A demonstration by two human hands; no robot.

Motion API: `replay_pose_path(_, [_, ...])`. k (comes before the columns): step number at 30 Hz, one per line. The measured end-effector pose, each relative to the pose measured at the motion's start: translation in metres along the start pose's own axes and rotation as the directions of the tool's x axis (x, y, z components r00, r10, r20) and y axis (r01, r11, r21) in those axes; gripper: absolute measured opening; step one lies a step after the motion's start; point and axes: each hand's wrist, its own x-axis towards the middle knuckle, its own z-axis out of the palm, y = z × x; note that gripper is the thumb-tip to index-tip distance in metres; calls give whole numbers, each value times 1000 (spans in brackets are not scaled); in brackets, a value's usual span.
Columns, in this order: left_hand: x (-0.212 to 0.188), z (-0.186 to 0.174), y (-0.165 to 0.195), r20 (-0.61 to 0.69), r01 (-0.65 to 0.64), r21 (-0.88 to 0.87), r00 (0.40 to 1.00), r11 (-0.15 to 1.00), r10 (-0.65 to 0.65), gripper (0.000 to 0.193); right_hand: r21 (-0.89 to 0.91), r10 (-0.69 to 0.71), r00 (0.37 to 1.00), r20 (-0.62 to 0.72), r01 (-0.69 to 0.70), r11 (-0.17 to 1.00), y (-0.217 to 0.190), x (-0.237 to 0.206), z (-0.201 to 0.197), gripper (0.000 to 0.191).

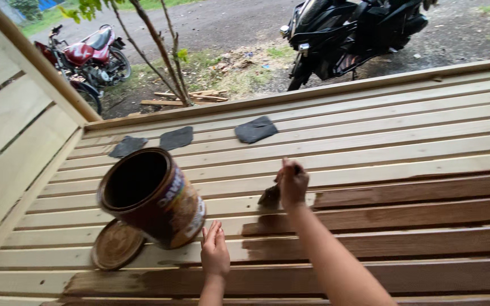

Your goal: The person applies a dark wood stain to a slatted wooden surface using a brush. They repeatedly dip the brush into a can of stain and spread it along the slats, moving progressively across the surface.

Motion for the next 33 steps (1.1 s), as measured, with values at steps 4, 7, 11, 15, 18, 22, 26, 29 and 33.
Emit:
replay_pose_path(4, [6,-20,-2,-14,-39,-1,999,999,39,41,-164,-147,972,183,177,970,36,7,2,27])
replay_pose_path(7, [2,-17,13,39,160,1,986,987,-160,42,-21,-34,994,107,36,999,31,55,-60,25])
replay_pose_path(11, [-3,-6,40,85,151,-2,985,989,-150,46,-503,-356,933,55,334,797,-19,113,-178,35])
replay_pose_path(15, [-11,21,66,152,169,52,973,984,-175,48,-606,-411,903,126,398,689,-115,150,-273,27])
replay_pose_path(18, [-21,40,78,195,158,50,967,986,-165,49,-609,-340,940,42,294,737,-165,153,-303,36])
replay_pose_path(22, [-24,45,75,201,126,34,971,991,-130,48,-724,-367,930,-17,242,646,-162,153,-291,38])
replay_pose_path(26, [-18,30,60,144,104,22,984,994,-106,48,-762,-449,887,107,364,537,-91,126,-232,33])
replay_pose_path(29, [-15,16,48,111,114,-33,988,993,-110,48,-575,-419,898,137,416,704,-39,97,-156,21])
replay_pose_path(33, [-8,1,33,79,111,12,991,994,-111,49,-327,-283,907,311,382,865,-7,36,-44,17])
